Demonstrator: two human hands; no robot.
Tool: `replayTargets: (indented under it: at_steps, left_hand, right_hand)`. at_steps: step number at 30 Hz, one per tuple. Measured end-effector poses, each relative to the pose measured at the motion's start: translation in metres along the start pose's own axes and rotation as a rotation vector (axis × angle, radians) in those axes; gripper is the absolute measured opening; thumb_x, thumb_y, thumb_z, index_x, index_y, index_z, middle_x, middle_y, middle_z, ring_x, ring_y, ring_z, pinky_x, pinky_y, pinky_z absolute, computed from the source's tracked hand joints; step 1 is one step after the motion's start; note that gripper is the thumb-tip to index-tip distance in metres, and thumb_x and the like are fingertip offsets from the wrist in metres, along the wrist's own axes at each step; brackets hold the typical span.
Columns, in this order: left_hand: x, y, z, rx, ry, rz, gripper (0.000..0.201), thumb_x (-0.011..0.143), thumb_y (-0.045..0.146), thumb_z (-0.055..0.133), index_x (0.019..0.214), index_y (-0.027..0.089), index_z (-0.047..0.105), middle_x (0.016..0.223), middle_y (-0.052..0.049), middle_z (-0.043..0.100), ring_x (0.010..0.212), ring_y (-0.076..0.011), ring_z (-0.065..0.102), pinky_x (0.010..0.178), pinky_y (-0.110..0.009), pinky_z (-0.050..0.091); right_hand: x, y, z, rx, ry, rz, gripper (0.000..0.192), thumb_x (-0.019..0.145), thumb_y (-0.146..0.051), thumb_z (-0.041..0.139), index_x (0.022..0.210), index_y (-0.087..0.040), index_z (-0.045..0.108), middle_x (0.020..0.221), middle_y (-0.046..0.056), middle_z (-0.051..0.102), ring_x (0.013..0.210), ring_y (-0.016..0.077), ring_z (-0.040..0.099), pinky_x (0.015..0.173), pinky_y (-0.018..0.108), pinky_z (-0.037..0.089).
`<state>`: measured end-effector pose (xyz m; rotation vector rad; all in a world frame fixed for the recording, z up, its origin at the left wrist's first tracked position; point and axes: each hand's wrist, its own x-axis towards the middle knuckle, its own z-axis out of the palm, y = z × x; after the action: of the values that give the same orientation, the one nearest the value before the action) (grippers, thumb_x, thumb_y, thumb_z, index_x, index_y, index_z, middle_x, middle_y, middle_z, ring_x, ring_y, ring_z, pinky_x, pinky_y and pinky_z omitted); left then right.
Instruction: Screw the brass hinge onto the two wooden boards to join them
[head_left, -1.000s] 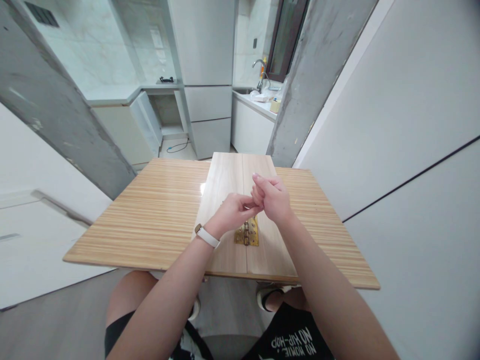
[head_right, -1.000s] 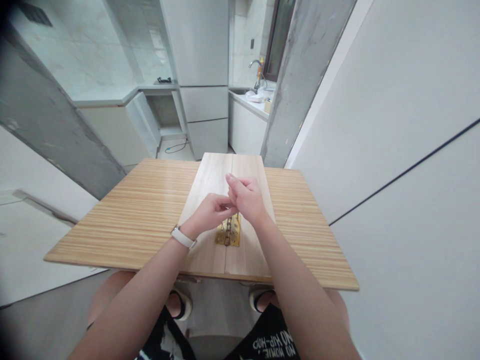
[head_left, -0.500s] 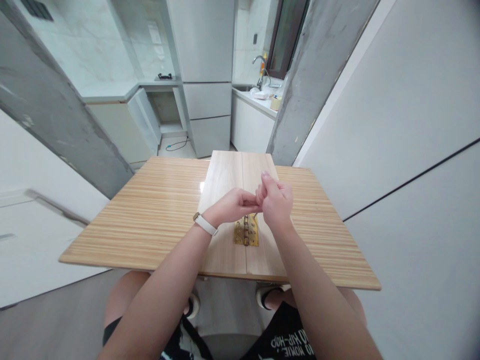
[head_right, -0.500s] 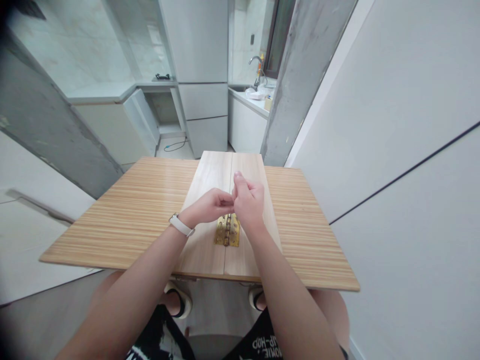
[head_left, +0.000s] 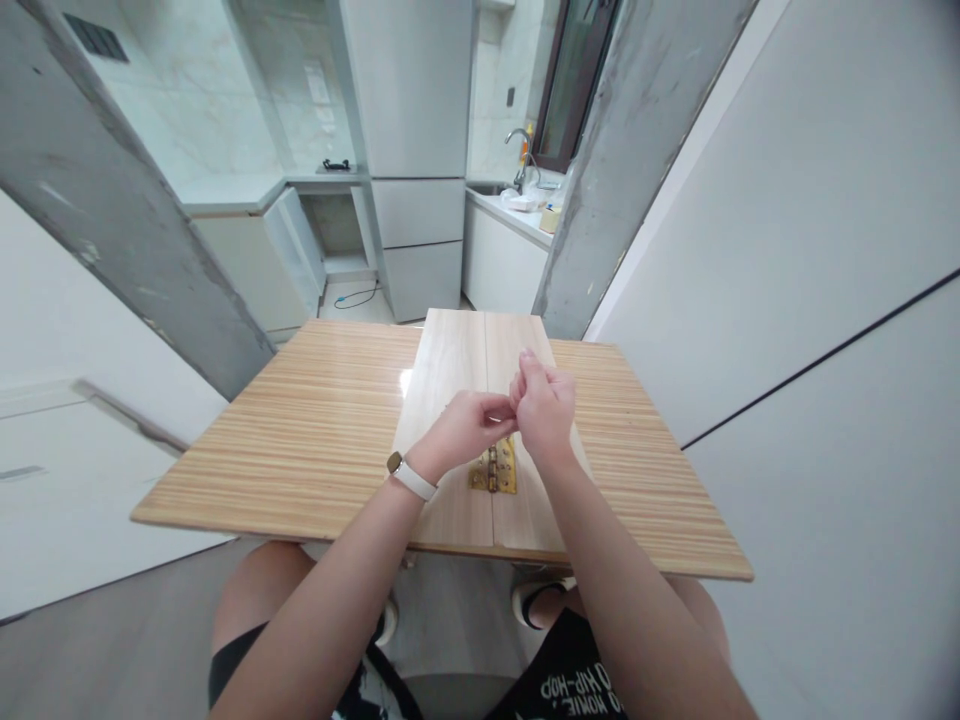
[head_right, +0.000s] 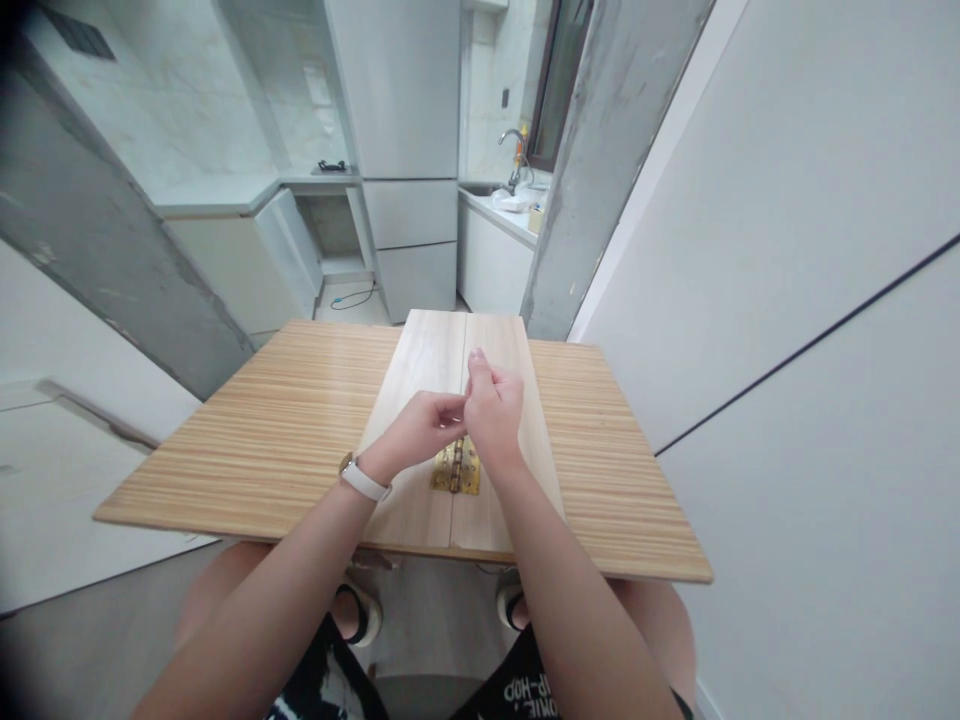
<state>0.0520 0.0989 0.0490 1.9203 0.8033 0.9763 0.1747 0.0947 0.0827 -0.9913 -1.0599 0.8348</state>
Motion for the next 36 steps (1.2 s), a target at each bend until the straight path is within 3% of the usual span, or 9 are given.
replayTargets:
  at_steps: [3,6,13,17,19,22,26,30,36]
  left_hand:
    - [-0.011,0.005,0.01,0.071,0.155,-0.02,0.012,0.091,0.021,0.07,0.091,0.015,0.08,0.089,-0.007,0.081,0.082,-0.0205,0.075,0.073,-0.026,0.055]
    - [-0.017,0.01,0.018,0.111,0.213,-0.019,0.014,0.094,0.025,0.069,0.096,0.018,0.081,0.092,-0.007,0.082,0.082,-0.0214,0.077,0.075,-0.027,0.055]
    - [-0.012,0.001,0.014,0.022,0.154,-0.005,0.027,0.094,0.036,0.072,0.082,0.012,0.078,0.069,0.0,0.069,0.064,-0.0125,0.059,0.062,-0.024,0.042]
    - [-0.007,-0.01,0.008,-0.115,0.089,-0.04,0.034,0.093,0.043,0.073,0.085,0.01,0.078,0.068,0.0,0.064,0.061,-0.0101,0.051,0.059,-0.023,0.037]
    - [-0.006,-0.013,0.008,-0.18,0.065,-0.047,0.034,0.092,0.042,0.074,0.092,0.009,0.08,0.072,-0.002,0.068,0.062,-0.0107,0.053,0.06,-0.024,0.038]
    - [-0.005,-0.012,0.009,-0.22,0.091,-0.05,0.03,0.091,0.038,0.075,0.096,0.009,0.08,0.082,-0.006,0.075,0.071,-0.0144,0.063,0.067,-0.026,0.047]
    - [-0.006,-0.005,0.016,-0.305,0.177,-0.08,0.027,0.085,0.033,0.082,0.098,0.01,0.08,0.094,-0.011,0.08,0.09,-0.0221,0.074,0.084,-0.032,0.057]
    - [-0.007,-0.001,0.028,-0.241,0.276,-0.067,0.02,0.089,0.032,0.078,0.094,0.013,0.081,0.093,-0.009,0.081,0.088,-0.0217,0.074,0.081,-0.03,0.057]
    - [-0.008,-0.005,0.032,-0.054,0.228,-0.003,0.023,0.098,0.029,0.064,0.1,0.014,0.081,0.091,-0.005,0.079,0.084,-0.0191,0.069,0.077,-0.027,0.051]
  right_hand:
    - [0.002,-0.006,-0.002,0.029,-0.186,0.058,0.068,0.092,-0.067,0.066,0.048,-0.024,0.038,0.044,-0.005,0.035,0.042,0.0095,0.03,0.043,0.031,0.019]
    - [0.006,-0.012,-0.008,0.097,-0.324,0.123,0.068,0.093,-0.065,0.067,0.048,-0.023,0.038,0.042,-0.006,0.033,0.04,0.0085,0.028,0.043,0.03,0.019]
    - [0.031,-0.025,-0.035,0.058,-0.773,0.146,0.053,0.095,-0.052,0.07,0.056,-0.017,0.062,0.055,0.003,0.065,0.052,0.0137,0.058,0.057,0.028,0.044]
    - [0.037,-0.026,-0.036,0.064,-0.944,0.182,0.056,0.092,-0.052,0.073,0.051,-0.017,0.058,0.048,0.001,0.059,0.045,0.0105,0.049,0.051,0.026,0.038]
    - [0.034,-0.024,-0.031,0.087,-0.922,0.192,0.063,0.093,-0.053,0.072,0.046,-0.018,0.049,0.042,-0.003,0.047,0.041,0.0074,0.038,0.047,0.026,0.029]
    - [0.028,-0.02,-0.022,0.092,-0.783,0.187,0.068,0.093,-0.055,0.071,0.043,-0.02,0.041,0.039,-0.006,0.035,0.039,0.0057,0.028,0.044,0.027,0.02]
    - [0.025,-0.016,-0.013,0.148,-0.604,0.188,0.068,0.09,-0.057,0.073,0.044,-0.022,0.037,0.038,-0.007,0.031,0.036,0.0056,0.027,0.041,0.027,0.016]
    - [0.023,-0.017,-0.01,0.209,-0.483,0.212,0.068,0.086,-0.057,0.077,0.046,-0.024,0.033,0.039,-0.009,0.028,0.035,0.0052,0.024,0.039,0.027,0.012]
    - [0.019,-0.012,-0.011,0.189,-0.346,0.164,0.067,0.088,-0.057,0.074,0.047,-0.025,0.032,0.04,-0.008,0.026,0.036,0.0062,0.023,0.039,0.029,0.012]
